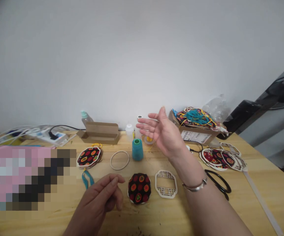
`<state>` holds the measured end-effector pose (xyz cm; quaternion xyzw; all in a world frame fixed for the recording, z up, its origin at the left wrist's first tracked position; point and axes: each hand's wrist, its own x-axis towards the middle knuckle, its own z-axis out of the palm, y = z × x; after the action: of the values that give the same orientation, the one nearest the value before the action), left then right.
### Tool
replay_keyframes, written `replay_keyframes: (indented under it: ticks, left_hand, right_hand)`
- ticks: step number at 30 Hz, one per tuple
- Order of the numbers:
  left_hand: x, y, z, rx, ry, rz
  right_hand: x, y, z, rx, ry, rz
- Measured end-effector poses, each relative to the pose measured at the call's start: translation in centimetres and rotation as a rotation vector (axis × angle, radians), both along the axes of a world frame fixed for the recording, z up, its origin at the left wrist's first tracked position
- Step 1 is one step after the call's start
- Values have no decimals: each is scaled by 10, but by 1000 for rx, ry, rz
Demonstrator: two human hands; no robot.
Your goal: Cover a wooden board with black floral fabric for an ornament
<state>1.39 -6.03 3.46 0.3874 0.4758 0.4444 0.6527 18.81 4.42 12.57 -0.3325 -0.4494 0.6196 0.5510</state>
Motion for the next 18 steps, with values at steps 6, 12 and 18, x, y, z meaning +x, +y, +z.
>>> replay_keyframes:
  ticks: [6, 12, 18]
  left_hand:
    - [-5, 7, 4, 40, 119, 39]
    - [-15, 17, 11, 102, 298, -16]
    - [-15, 20, 20, 244, 447, -147]
  right_hand:
    - [41, -53, 5, 298, -526, -258]
    - [60, -84, -18, 368, -1665, -90]
    - [8, -70, -30, 552, -1026, -52]
